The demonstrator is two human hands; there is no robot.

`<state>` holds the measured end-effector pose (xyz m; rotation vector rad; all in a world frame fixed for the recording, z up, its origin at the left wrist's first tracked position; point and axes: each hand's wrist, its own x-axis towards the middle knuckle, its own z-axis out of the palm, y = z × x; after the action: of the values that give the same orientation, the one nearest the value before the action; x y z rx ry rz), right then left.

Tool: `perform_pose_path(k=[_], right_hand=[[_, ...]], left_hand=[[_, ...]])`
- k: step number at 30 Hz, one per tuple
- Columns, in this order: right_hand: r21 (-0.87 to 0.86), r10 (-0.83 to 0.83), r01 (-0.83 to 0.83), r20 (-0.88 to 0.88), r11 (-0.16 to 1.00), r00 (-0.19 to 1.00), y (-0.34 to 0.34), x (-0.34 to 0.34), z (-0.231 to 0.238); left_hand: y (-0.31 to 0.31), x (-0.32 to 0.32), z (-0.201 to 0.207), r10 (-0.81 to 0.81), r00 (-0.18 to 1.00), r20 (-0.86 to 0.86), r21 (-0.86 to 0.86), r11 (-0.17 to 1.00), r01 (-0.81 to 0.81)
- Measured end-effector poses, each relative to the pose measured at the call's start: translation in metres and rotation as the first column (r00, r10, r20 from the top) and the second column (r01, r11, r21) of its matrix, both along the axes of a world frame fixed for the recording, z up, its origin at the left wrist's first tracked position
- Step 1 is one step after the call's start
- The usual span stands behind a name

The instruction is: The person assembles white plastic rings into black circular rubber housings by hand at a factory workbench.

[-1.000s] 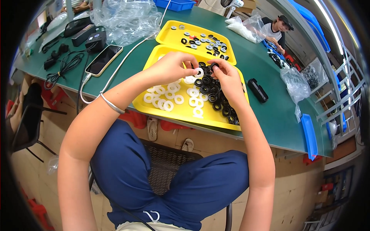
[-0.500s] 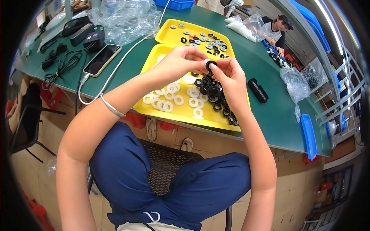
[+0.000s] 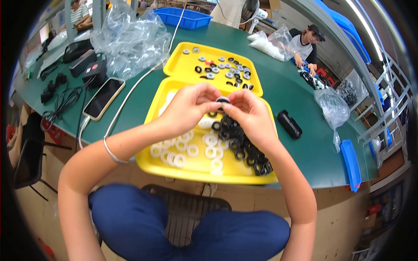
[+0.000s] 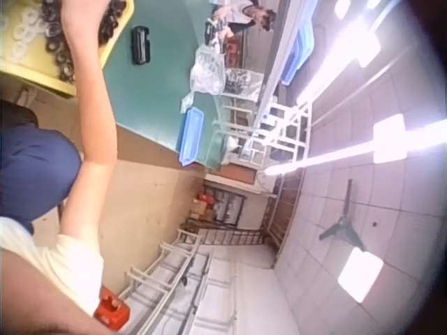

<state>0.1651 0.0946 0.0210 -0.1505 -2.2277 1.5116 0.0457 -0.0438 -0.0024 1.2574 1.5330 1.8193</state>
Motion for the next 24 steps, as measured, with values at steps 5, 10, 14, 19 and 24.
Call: perform_pose_path(k=[5, 10, 14, 19, 24], right_hand=[[0.282, 0.013, -0.011, -0.005, 0.959, 1.000, 0.014, -0.020, 0.003], [0.347, 0.020, -0.009, -0.030, 0.938, 0.999, 0.022, -0.025, -0.010], [0.422, 0.044, 0.013, -0.124, 0.907, 0.991, 0.025, -0.033, -0.012], [0.441, 0.012, 0.037, -0.107, 0.897, 0.994, 0.022, -0.030, -0.023], [0.480, -0.004, 0.047, -0.092, 0.876, 0.996, 0.017, -0.023, -0.023]], left_hand=[[0.008, -0.016, 0.004, 0.065, 0.959, -0.276, -0.056, 0.995, -0.083], [0.013, -0.015, -0.009, 0.102, 0.941, -0.324, -0.048, 0.991, -0.124], [0.017, -0.021, -0.013, 0.169, 0.951, -0.259, 0.066, 0.985, -0.157], [0.015, -0.023, -0.020, 0.123, 0.966, -0.227, 0.002, 0.992, -0.126], [0.006, -0.019, -0.017, 0.053, 0.967, -0.250, -0.068, 0.995, -0.073]])
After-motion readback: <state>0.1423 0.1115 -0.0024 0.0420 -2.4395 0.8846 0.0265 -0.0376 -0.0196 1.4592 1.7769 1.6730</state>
